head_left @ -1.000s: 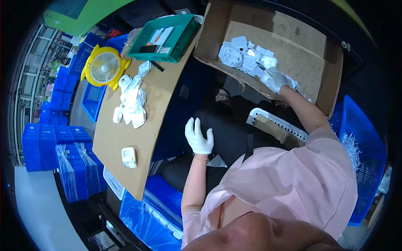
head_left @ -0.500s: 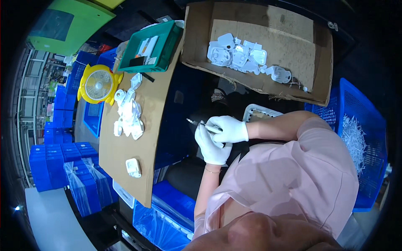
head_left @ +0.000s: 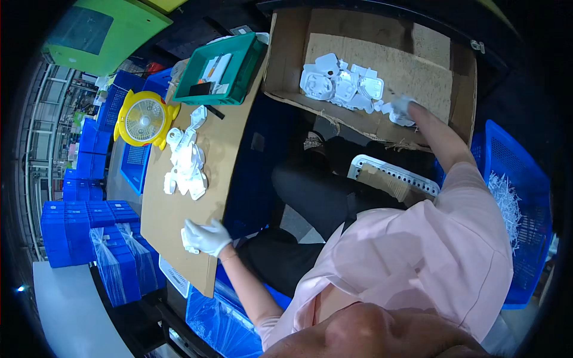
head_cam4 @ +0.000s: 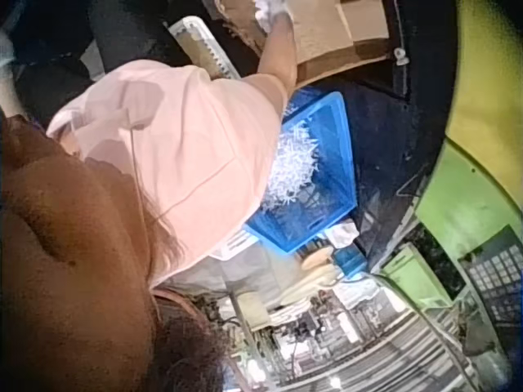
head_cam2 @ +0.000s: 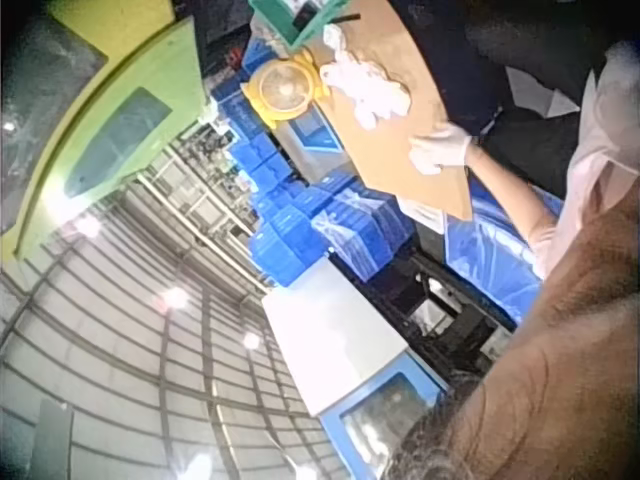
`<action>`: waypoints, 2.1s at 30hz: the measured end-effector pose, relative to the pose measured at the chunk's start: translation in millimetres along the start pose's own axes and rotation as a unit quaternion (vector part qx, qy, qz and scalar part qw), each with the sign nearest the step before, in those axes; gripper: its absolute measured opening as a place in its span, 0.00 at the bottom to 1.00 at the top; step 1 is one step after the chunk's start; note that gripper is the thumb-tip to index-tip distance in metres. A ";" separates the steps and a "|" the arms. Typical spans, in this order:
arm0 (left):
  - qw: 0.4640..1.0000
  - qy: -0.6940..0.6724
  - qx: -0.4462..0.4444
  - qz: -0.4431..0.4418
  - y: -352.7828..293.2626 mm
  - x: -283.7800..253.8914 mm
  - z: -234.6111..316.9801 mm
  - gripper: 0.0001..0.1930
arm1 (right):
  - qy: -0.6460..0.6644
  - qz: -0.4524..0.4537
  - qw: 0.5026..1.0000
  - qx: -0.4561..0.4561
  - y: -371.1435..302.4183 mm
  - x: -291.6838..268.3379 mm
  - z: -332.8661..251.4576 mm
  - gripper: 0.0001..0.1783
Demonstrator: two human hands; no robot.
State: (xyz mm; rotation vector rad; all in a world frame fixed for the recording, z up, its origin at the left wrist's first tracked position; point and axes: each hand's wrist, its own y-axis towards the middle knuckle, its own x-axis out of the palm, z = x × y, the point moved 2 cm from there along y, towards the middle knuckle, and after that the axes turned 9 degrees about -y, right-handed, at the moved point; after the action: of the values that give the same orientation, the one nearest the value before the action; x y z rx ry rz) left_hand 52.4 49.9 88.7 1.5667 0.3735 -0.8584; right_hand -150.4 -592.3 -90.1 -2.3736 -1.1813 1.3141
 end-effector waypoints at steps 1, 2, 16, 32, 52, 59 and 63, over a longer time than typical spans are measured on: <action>0.999 0.035 -0.018 -0.029 5.1 4.6 -13.2 0.41 | 0.021 -0.012 0.996 0.083 36.2 -6.9 45.8 0.23; 0.999 0.040 -0.021 -0.029 4.7 8.0 -29.6 0.41 | 0.019 -0.017 0.996 0.080 44.5 -7.1 63.0 0.23; 0.993 0.119 -0.026 0.002 16.0 23.7 -63.7 0.35 | -0.014 -0.083 0.987 0.138 6.3 -4.4 54.9 0.22; 0.767 -0.602 -0.041 -0.218 -78.1 26.1 156.2 0.19 | 0.119 -0.064 0.989 -0.054 -81.9 0.7 -45.2 0.14; 0.084 -0.832 -0.382 -0.394 -82.1 53.5 220.5 0.27 | -0.054 -0.220 0.844 -0.486 -242.4 101.0 -175.7 0.20; 0.052 -0.855 -0.391 -0.336 -92.4 46.8 200.4 0.27 | -0.058 -0.082 0.922 -0.373 -136.0 56.0 -156.6 0.23; 0.026 -0.862 -0.379 -0.334 -92.0 44.8 203.2 0.28 | -0.207 0.030 0.960 -0.185 -47.5 19.6 -100.7 0.23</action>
State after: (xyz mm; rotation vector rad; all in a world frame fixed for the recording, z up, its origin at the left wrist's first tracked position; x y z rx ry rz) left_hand -42.1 -135.6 -3.0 -1.5724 -0.4144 -1.9718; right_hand -92.5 -525.9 -19.3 -2.4623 -1.6029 1.8171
